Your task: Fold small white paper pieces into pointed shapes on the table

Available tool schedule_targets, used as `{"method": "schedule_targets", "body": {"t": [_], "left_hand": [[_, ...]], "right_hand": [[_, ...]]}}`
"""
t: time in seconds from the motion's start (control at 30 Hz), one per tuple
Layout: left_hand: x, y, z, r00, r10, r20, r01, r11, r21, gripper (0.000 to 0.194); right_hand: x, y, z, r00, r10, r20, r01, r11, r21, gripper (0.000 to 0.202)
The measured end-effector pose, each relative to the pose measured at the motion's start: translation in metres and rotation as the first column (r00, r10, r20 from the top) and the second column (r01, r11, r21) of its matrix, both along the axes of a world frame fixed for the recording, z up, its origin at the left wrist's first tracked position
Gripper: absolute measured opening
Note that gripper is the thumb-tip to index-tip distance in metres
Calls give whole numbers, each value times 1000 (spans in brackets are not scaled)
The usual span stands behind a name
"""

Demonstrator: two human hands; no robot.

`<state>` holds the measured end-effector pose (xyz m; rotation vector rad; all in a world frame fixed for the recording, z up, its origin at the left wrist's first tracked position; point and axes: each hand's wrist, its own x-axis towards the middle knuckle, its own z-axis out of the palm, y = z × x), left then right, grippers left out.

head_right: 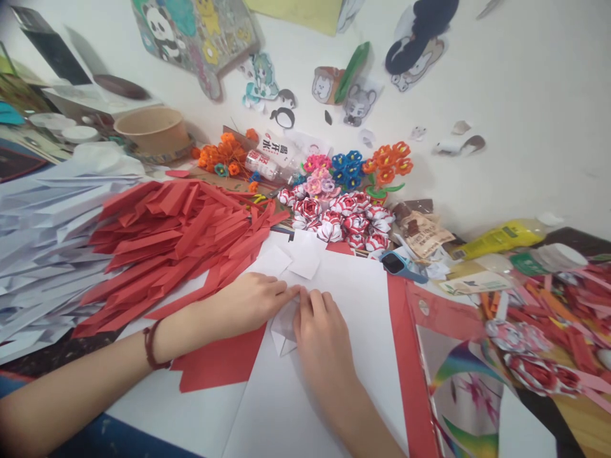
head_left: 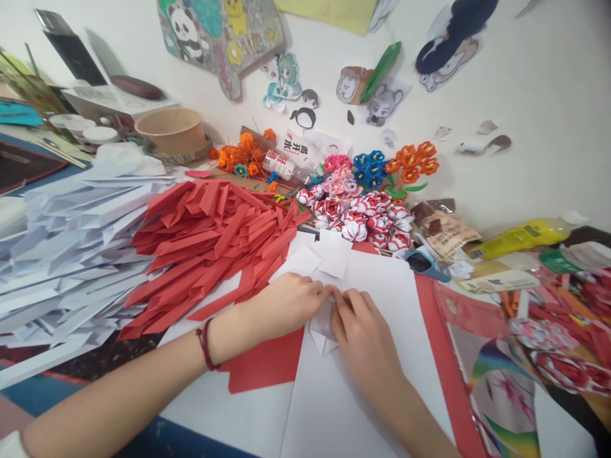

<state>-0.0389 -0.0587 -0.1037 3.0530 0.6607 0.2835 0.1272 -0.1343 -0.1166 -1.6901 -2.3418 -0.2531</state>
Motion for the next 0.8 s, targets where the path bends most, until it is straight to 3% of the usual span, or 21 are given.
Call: {"method": "schedule_targets", "body": {"t": [0.23, 0.47, 0.8], "left_hand": [[1, -6, 3, 999, 3, -43, -1, 1000, 31, 19], [1, -13, -1, 995, 65, -82, -58, 995, 82, 28], [-1, -18, 1, 990, 103, -99, -96, 993, 72, 35]], "right_hand": [[4, 0, 0, 995, 6, 96, -7, 1000, 12, 31], [8, 0, -1, 987, 26, 156, -27, 1000, 4, 34], [13, 2, 6, 989, 58, 133, -51, 997, -53, 41]]}}
